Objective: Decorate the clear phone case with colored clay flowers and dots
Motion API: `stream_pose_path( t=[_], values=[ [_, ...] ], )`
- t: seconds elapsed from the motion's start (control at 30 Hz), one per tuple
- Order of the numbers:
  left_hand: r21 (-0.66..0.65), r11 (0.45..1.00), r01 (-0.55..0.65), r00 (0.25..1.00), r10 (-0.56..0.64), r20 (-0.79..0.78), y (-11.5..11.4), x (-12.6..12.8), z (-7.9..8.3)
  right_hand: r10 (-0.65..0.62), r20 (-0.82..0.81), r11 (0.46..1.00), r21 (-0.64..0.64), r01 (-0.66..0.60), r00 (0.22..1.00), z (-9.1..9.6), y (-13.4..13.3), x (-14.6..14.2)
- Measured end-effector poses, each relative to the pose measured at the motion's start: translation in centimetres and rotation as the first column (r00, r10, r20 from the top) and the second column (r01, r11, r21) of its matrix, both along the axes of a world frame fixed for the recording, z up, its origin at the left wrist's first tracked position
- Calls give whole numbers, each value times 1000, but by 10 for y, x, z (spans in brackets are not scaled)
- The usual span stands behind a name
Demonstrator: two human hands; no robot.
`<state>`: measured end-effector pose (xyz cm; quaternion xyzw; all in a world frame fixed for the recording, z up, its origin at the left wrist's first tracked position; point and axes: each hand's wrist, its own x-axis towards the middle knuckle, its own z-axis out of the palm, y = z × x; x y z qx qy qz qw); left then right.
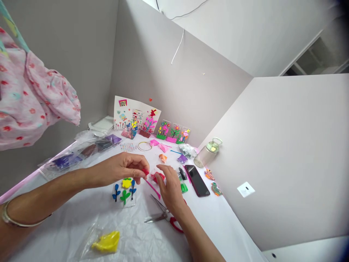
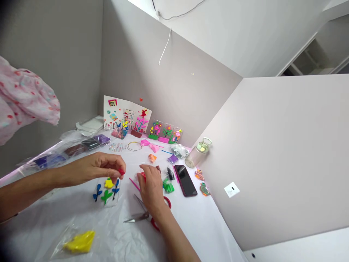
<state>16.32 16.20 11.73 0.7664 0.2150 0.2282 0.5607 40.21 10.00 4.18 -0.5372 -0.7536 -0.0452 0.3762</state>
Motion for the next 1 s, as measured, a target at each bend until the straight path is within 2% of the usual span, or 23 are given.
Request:
stream_pose_path(
  t=[0.13,0.23,0.4,0.53,0.67,0.8,0.9,1.0],
  values=[
    [-66,998,5,1000,-4,15,-2,7,-9,86,-34,985,150,-80,996,22,-24,-16],
    [-86,996,1,1000,0,12,-3,11,-16,156,52,952,257,-164,986,32,-33,-24],
    [-81,997,2,1000,-2,-4,-2,16,-28,149,79,947,276,-166,986,32,-31,-28],
    [-90,996,1,1000,-2,-8,-4,17,-29,176,39,924,339,-178,984,26,-29,-27],
    [-56,998,-19,1000,20,17,-9,17,-24,191,-48,927,337,-164,980,26,-30,-26],
    [-62,997,-48,996,52,74,-10,19,-26,211,-153,941,299,-158,966,29,-28,-25],
    [-148,986,-72,984,95,149,-9,22,-31,231,-204,946,274,-171,951,30,-27,-26],
    [-285,958,-32,975,93,202,-9,26,-35,244,-229,948,261,-182,942,29,-28,-28]
  ],
)
